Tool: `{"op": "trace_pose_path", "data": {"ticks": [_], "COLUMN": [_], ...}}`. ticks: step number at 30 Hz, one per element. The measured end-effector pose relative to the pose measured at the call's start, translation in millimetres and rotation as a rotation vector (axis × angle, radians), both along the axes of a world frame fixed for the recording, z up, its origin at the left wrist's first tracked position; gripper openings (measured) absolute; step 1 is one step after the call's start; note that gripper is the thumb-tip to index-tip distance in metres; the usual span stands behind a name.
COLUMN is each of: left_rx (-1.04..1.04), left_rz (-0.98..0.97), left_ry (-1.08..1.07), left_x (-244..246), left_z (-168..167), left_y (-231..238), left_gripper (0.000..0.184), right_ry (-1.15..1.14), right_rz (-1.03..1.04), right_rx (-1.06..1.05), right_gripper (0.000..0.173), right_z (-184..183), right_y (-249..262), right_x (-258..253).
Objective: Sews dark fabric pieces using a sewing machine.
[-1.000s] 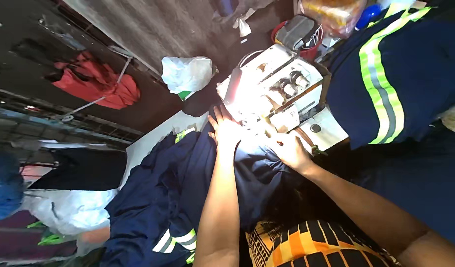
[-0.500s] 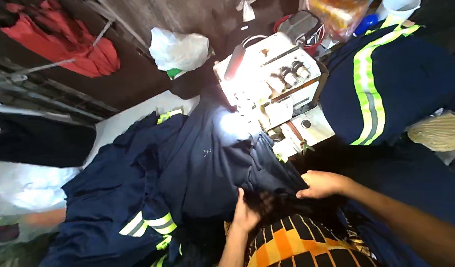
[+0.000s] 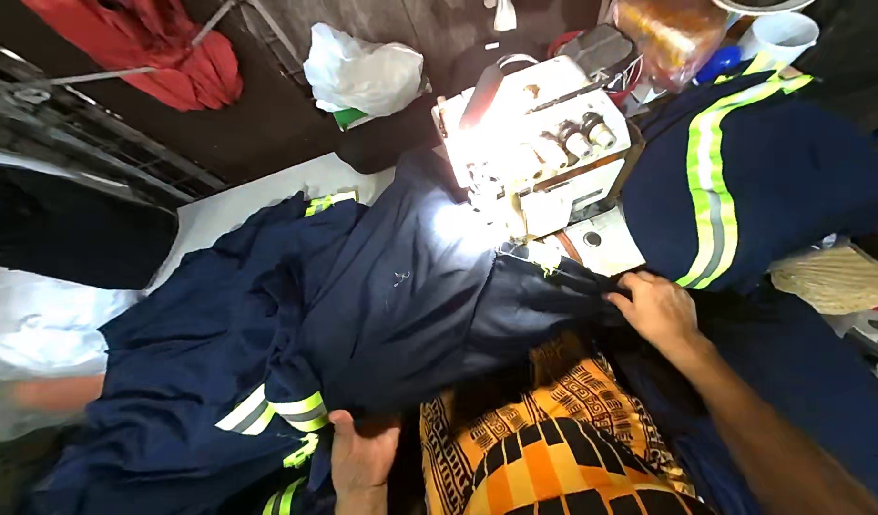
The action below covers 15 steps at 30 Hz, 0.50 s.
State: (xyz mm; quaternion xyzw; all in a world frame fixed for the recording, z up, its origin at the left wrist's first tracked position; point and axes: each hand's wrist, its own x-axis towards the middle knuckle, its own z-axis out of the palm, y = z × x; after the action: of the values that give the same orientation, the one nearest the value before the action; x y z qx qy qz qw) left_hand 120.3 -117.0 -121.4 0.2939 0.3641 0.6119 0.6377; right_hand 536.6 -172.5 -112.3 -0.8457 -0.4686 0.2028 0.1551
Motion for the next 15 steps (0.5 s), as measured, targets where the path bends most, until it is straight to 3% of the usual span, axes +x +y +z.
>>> {"op": "trace_pose_path", "data": {"ticks": [2, 5, 9, 12, 15], "left_rx": [0.074, 0.133, 0.113, 0.025, 0.042], "left_rz": [0.012, 0.031, 0.032, 0.055, 0.057], "left_ry": [-0.017, 0.198, 0.698, 0.977, 0.931], "left_x": [12, 26, 41, 61, 60], "left_z": [-10, -7, -4, -4, -13], "left_y": [-1, -5, 1, 3, 2], "left_gripper": [0.063, 0.110, 0.144, 0.140, 0.126], "right_ry": [-0.101, -0.160, -0.113, -0.082, 0.048], "right_rz": [-0.010, 0.112, 0.303, 0.340, 0.280], "right_rx": [0.292, 0.681, 0.799, 0.844, 0.854], "right_gripper": [0.032, 0.025, 0.025, 0.019, 0.014], "right_z": [18, 33, 18, 8, 9], "right_y": [13, 37, 77, 91, 89], "right_x": [-24, -54, -71, -74, -70]}}
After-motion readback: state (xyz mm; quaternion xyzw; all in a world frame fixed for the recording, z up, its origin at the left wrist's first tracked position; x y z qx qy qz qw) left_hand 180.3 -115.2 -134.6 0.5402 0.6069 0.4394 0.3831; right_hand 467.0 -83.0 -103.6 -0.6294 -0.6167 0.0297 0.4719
